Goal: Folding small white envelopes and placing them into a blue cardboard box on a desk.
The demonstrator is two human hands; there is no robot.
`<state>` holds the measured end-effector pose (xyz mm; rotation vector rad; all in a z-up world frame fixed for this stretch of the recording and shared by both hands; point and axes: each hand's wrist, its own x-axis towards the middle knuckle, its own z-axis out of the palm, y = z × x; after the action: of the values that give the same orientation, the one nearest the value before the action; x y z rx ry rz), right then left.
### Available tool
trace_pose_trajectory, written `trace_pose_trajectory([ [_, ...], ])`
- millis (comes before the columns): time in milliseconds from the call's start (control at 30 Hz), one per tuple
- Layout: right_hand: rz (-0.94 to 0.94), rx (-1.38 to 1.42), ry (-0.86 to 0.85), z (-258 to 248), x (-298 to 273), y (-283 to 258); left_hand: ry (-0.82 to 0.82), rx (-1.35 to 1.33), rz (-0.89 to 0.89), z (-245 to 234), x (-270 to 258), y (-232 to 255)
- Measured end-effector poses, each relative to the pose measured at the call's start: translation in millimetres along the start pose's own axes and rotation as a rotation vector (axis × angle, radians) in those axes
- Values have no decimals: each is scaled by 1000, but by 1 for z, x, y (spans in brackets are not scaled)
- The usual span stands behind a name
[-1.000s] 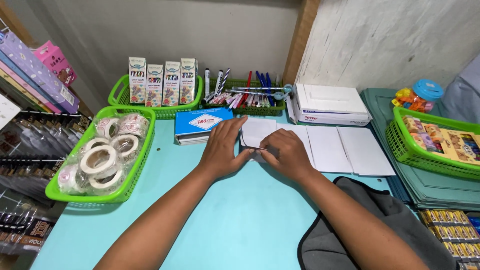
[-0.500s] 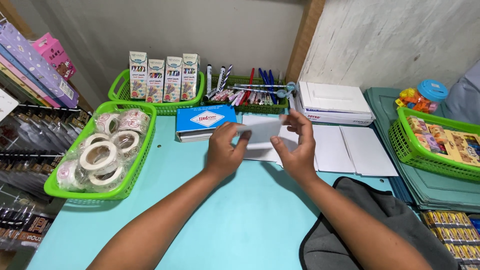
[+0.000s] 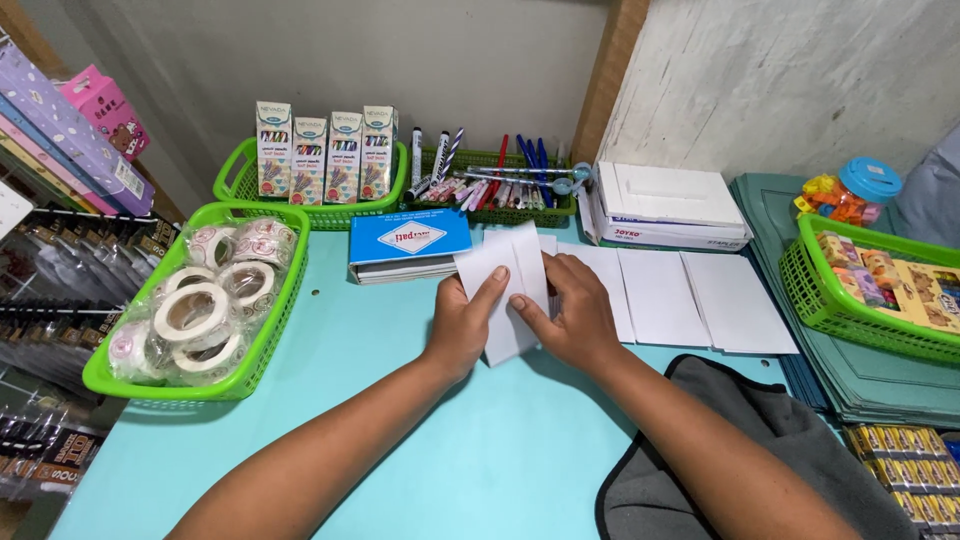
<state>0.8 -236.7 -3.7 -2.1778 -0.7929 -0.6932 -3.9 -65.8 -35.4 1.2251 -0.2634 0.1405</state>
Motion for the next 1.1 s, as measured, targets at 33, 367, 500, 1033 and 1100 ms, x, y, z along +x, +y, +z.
trace_pose_trajectory([
  [33,4,0,1,0,0,1,-2,1,-3,0,-1,-2],
  [367,0,-26,-77,4,-4,9,41,-30,-26,-2,4,0],
  [500,183,170,31,6,-7,17,112,-55,-18,-8,10,2],
  [1033,166,357,-17,14,-9,21,271,65,153,-28,25,6],
  [1100,-19,129,126,8,-8,17,252,357,560,-32,25,27],
])
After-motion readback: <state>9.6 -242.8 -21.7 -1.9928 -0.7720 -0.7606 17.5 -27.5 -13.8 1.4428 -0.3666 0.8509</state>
